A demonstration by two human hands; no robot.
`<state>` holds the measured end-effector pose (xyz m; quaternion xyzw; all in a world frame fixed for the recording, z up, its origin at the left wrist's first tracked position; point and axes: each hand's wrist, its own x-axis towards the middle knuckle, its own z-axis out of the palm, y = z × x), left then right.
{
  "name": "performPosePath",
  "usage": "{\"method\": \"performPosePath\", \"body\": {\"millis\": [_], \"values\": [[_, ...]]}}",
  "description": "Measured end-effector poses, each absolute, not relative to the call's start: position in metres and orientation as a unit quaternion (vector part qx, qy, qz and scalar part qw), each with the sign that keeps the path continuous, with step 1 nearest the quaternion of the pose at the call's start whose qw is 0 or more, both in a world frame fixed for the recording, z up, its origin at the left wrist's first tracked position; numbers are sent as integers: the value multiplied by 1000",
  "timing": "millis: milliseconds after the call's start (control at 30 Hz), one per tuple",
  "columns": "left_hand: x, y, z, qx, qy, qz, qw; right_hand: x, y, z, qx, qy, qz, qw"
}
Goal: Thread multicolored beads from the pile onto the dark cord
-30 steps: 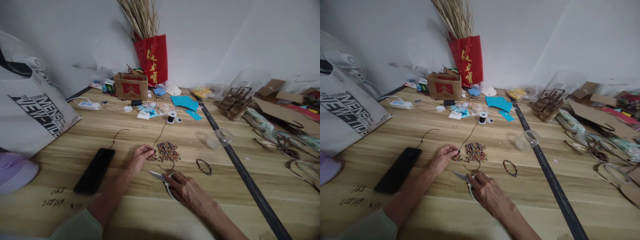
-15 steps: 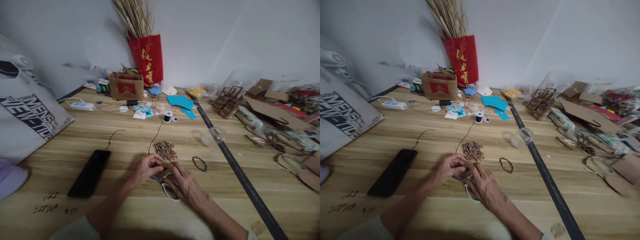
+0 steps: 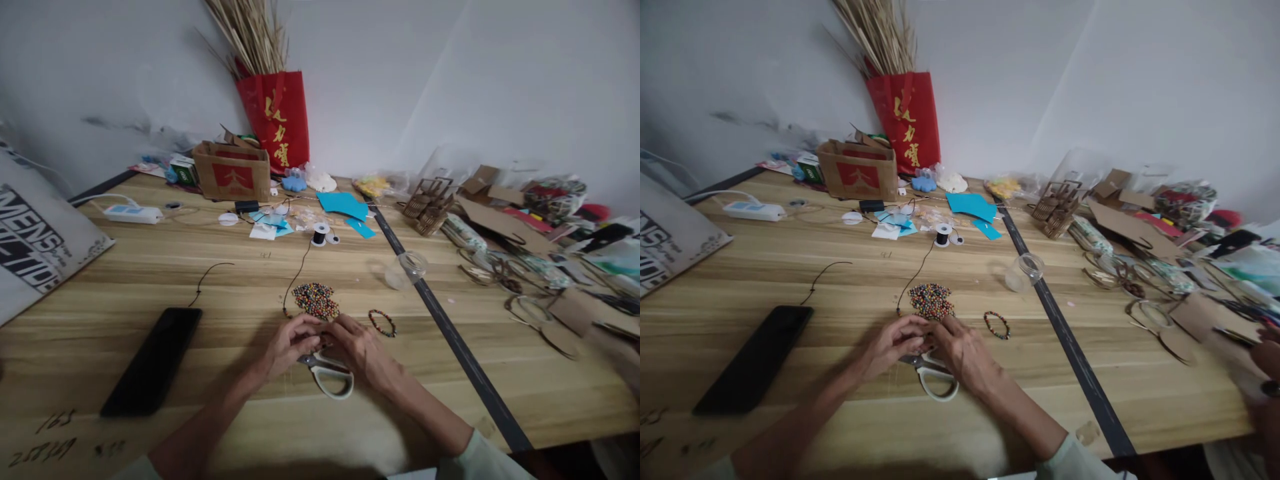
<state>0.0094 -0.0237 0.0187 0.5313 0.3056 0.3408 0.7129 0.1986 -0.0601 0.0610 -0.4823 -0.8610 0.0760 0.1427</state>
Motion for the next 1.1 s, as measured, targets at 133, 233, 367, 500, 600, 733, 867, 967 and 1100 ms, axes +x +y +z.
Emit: {"method": "performPosePath", "body": {"millis": [133,233,367,500,600,733,867,967,1100], "values": [[8,-22,28,570,348,341,662,218,-51,62,-511,-828,81,217],[6,-20,31,578,363,333,650,237,-48,66,-541,-778,121,295],[5,-18,28,583,378,331,639,271,-51,66,-625,-682,162,343],[5,-15,26,586,384,324,635,308,-57,45,-703,-609,167,327],[4,-13,25,593,386,328,626,325,-63,25,-754,-594,114,256],[3,-10,20,600,381,335,619,332,-69,14,-755,-618,79,204],[3,-8,15,601,385,343,611,334,-72,19,-747,-618,100,222],[2,-7,13,608,390,344,600,337,-73,24,-746,-613,121,229],[-1,-5,16,610,400,347,589,338,-72,25,-738,-634,116,202]]}}
